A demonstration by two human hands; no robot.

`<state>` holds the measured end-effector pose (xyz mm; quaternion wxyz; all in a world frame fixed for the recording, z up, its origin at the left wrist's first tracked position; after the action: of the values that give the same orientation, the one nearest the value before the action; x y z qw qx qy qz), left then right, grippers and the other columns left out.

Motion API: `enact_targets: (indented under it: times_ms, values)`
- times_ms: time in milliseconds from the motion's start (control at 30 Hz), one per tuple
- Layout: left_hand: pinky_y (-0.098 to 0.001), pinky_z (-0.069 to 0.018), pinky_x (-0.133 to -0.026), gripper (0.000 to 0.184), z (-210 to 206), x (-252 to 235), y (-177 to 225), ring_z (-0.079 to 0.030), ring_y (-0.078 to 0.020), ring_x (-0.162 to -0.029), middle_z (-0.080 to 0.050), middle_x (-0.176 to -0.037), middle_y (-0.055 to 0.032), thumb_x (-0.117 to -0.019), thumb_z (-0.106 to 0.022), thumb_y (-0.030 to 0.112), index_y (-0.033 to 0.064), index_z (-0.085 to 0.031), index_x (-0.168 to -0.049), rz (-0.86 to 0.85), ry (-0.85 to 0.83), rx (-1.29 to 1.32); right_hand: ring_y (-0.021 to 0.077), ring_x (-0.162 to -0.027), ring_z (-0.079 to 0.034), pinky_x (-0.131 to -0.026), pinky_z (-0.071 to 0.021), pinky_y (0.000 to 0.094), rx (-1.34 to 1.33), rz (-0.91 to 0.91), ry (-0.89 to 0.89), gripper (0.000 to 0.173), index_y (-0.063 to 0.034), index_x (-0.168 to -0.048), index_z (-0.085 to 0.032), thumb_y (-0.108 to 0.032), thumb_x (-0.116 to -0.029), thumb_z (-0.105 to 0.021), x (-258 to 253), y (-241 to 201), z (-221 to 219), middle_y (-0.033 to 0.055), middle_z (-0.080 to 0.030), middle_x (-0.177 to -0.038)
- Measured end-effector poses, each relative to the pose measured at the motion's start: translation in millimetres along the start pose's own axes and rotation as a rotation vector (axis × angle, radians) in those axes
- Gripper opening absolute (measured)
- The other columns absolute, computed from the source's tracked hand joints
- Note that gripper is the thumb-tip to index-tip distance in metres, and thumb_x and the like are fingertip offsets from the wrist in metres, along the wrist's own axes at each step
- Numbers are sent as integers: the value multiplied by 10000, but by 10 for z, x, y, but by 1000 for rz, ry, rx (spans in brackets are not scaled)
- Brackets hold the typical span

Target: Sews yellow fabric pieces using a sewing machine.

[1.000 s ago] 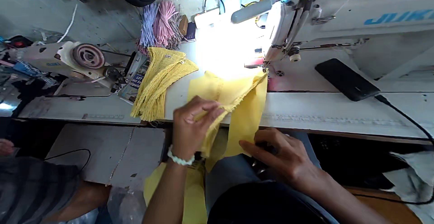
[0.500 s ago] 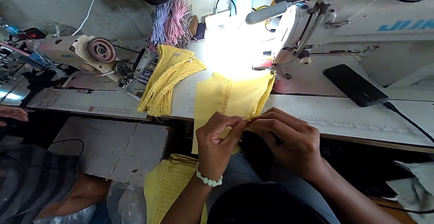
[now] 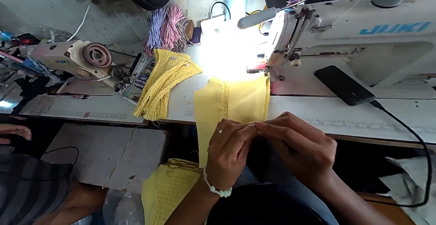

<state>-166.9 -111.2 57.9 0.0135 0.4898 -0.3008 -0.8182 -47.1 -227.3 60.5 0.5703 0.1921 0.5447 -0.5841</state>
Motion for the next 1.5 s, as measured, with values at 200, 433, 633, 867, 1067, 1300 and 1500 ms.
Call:
enact_targets:
  times_ms: [200, 433, 633, 867, 1067, 1300, 1500]
  values:
    - [-242, -543, -913, 126, 14, 266, -18, -683, -153, -971, -690, -909, -81, -984, -625, 47, 62, -521, -914, 2, -321, 177, 193, -858, -606, -747, -526, 232, 238, 16, -215, 107, -83, -1065, -633, -107, -1039, -532, 553, -118, 226, 102, -608, -929]
    - [-506, -491, -1054, 397, -382, 248, -583, -650, -336, -1214, -709, -1255, -152, -993, -626, 363, 37, -743, -1186, 168, -705, -187, 174, -800, -643, -661, -544, 217, 258, -185, -338, 139, -83, -968, -664, -53, -965, -529, 1470, 15, 186, 84, -647, -886]
    - [-482, -546, -941, 188, -263, 76, -1007, -665, -392, -1058, -678, -1113, -239, -988, -620, 102, -47, -719, -1049, 350, -637, -354, 153, -816, -597, -623, -508, 203, 230, -196, -309, 134, -151, -985, -635, -85, -984, -518, 1432, 2, 262, 71, -590, -944]
    - [-448, -584, -823, 187, -294, -190, -857, -708, -347, -881, -695, -1009, -227, -938, -605, -13, -66, -699, -1091, 404, -806, -498, 162, -821, -607, -644, -516, 207, 174, -167, -316, 115, -143, -963, -654, -101, -987, -550, 1452, 51, 220, 64, -615, -924]
    - [-379, -595, -724, 143, -218, -182, -897, -695, -272, -773, -691, -925, -185, -876, -653, -17, -38, -724, -997, 315, -723, -450, 148, -841, -590, -668, -510, 183, 126, -197, -297, 121, -141, -969, -653, -88, -992, -547, 1455, 52, 246, 70, -589, -966]
    - [-575, -491, -964, 230, -638, -616, -615, -633, -443, -1130, -660, -1184, -260, -971, -595, 5, -27, -709, -1168, 217, -1163, -751, 155, -784, -639, -565, -526, 217, 111, -214, -367, 113, -125, -869, -672, -57, -916, -596, 1499, 120, 141, 63, -628, -898]
    - [-519, -486, -978, 147, -1306, -1009, -611, -659, -350, -1100, -698, -1085, -172, -934, -684, 24, -7, -726, -1072, -458, -1615, -218, 153, -798, -634, -584, -527, 210, 114, -191, -373, 126, -126, -881, -672, -61, -940, -581, 1465, 94, 148, 60, -626, -911]
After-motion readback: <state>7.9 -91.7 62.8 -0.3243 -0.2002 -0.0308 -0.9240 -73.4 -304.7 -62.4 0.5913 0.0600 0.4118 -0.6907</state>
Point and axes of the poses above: each hand's wrist, its own x-axis away from the middle knuckle, its own z-axis out of the back of the hand, y = z × x, the point moved 1 cm from there along -x, towards the middle knuckle
